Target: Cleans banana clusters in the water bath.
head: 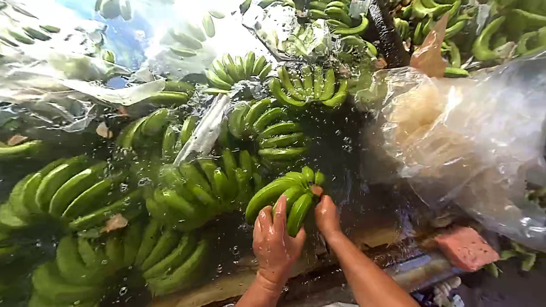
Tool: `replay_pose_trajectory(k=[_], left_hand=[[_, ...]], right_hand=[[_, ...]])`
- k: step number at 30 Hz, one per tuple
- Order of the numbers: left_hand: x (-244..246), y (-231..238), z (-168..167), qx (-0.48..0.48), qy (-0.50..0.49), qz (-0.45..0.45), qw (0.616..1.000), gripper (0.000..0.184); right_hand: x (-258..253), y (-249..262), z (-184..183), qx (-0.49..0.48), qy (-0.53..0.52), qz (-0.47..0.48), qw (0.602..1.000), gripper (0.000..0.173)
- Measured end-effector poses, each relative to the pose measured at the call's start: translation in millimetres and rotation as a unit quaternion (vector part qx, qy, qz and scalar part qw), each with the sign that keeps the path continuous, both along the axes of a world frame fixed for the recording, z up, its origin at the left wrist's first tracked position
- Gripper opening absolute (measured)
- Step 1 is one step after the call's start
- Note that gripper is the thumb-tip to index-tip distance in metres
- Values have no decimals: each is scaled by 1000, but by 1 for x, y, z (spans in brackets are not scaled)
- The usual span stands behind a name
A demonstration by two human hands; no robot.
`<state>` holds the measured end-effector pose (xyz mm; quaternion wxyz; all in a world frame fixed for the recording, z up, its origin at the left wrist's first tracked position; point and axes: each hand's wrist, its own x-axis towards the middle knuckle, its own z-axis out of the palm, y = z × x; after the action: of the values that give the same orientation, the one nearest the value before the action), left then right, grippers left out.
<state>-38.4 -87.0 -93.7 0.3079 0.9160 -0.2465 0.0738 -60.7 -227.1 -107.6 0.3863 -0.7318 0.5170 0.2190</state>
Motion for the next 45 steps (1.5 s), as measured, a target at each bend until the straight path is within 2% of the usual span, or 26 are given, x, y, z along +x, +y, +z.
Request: replay_pose_trajectory(k=[3,7,10,12,14,15,17,20,22,24,27,29,32,35,38,40,43,44,45], left_hand=[[1,-12,-16,8,7,-16,1000,70],[-5,-7,-33,12,16,-44,999,72],[1,-6,-51,22,24,-46,998,76],[13,1,-58,12,42,-46,998,81],[10,14,-60,-6,58,-49,997,85],[6,14,-59,-21,59,-48,997,86],[-5,11,-58,-45,45,-42,997,86],[-8,10,-53,-51,39,-33,997,84],[-2,8,-47,-45,58,-28,997,84],[6,2,-39,-36,98,-20,994,84],[9,-6,-32,-21,138,-12,990,85],[6,-10,-31,-14,148,-9,989,88],[3,-9,-26,6,190,-7,982,90],[11,-7,-27,2,238,16,971,95],[28,7,-27,-90,380,86,916,103],[32,24,-33,-224,449,160,850,98],[10,41,-37,-353,536,272,717,59],[-8,43,-37,-354,568,288,685,50],[-27,45,-36,-332,608,275,667,48]], right_hand=[[-6,-1,-10,87,-6,-39,995,43],[-18,5,-28,156,-53,-220,961,45],[-14,0,-28,200,-56,-257,944,43],[-20,-2,-11,271,-63,-289,916,35],[-37,3,-3,350,-79,-333,872,34],[-39,1,-3,360,-93,-349,860,35],[-30,0,-5,299,-113,-357,878,33],[-27,-8,-16,135,-123,-239,954,36],[-34,-14,-12,25,-120,-147,982,38],[-43,-14,-1,-75,-139,-77,984,39],[-49,4,0,-189,-197,53,961,34],[-46,13,-9,-205,-198,106,953,29],[-33,17,-10,-129,-90,131,979,34],[-18,14,-8,-61,-59,128,988,36],[-16,-3,1,24,-166,9,986,34],[-25,-20,10,-1,-249,-66,966,34],[-54,-51,10,-40,-308,-112,944,33],[-66,-58,8,-39,-314,-126,940,32],[-76,-63,6,-33,-315,-140,938,31]])
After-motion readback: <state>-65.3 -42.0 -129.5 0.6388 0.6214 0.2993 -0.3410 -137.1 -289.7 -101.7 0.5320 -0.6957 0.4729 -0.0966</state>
